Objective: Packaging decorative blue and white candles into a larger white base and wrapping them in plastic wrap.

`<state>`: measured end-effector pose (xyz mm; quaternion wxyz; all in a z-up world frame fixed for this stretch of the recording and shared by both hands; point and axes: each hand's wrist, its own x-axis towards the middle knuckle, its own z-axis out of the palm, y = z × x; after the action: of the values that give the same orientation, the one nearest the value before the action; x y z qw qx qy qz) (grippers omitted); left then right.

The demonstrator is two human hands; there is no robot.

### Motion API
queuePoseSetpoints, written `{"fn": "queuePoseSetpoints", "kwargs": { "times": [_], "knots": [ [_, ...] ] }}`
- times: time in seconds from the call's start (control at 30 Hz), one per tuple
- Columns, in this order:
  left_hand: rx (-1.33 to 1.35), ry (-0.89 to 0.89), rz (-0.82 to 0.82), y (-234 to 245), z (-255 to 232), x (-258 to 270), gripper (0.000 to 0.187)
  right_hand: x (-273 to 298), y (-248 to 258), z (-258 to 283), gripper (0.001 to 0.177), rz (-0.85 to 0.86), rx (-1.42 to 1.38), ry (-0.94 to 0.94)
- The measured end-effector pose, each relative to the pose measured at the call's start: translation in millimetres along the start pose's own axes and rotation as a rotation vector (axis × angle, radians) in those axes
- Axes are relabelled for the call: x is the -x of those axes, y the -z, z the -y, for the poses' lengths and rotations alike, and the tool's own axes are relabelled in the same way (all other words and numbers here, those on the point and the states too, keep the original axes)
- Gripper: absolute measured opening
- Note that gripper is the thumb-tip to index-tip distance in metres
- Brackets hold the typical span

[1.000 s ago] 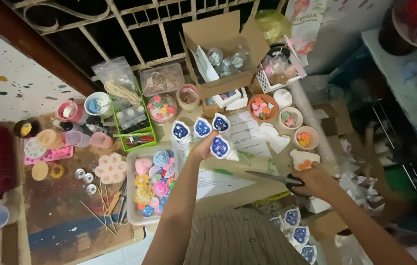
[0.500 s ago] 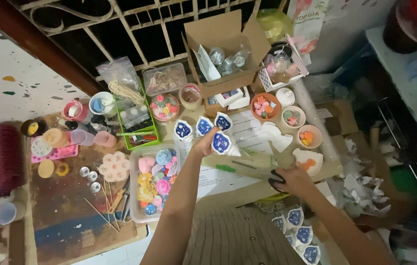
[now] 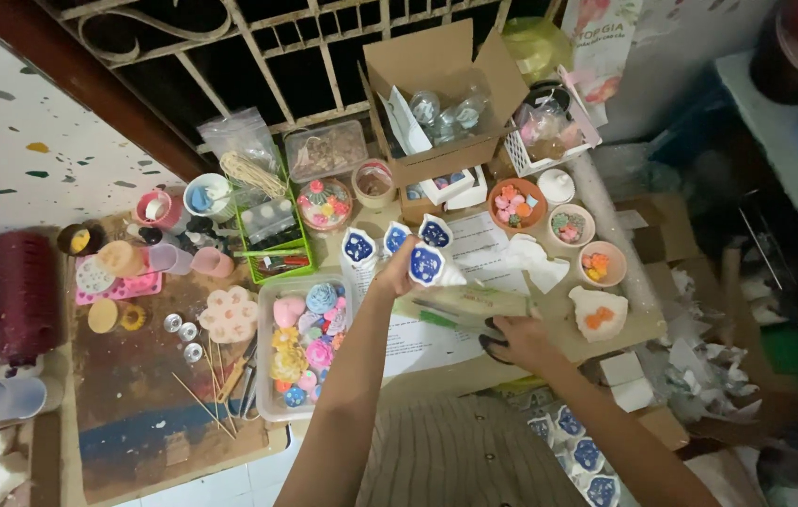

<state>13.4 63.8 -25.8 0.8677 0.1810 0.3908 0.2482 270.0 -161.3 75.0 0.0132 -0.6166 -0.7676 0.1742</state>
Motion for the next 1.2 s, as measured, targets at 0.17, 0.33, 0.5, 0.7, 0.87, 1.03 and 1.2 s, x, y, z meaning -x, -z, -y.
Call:
{"fn": "queuePoseSetpoints", "kwargs": {
  "times": [0.17,0.33,0.5,0.7,0.87,1.03,1.2],
  "knots": [
    [0.052,-0.02,-0.032,-24.8,-26.5,38.9,0.045,14.4,41.2,20.9,0.06,-0.097,-0.005,0.038],
    [0.061,-0.058,0.02,-4.5,-14.1,14.2,0.05,-11.7,40.2,50.0,0.057,-0.209,-0.004,0.066],
    [0.184,-0.107,-0.053,-17.5,-24.5,9.3,0.054,-39.7,-3.5,64.6,0.05,-0.132,-0.032,0.201],
    [0.562,-0.18,0.006,-90.4,-73.1,74.1,0.069,22.0,-77.3,-21.5,0.059,-0.376,-0.069,-0.402],
    [0.525,-0.169,0.02,-139.3,-76.9,122.1,0.07,63.6,-56.6,-48.9,0.044,-0.646,0.071,-0.637],
    [0.56,-0.194,0.061,-186.7,-78.0,167.1,0.059,60.4,-68.3,-67.2,0.048,-0.454,-0.067,-0.741],
    [0.588,-0.236,0.215,-205.9,-71.9,192.3,0.058,48.2,-91.2,-101.2,0.041,-0.356,-0.198,-0.756]
  ]
}}
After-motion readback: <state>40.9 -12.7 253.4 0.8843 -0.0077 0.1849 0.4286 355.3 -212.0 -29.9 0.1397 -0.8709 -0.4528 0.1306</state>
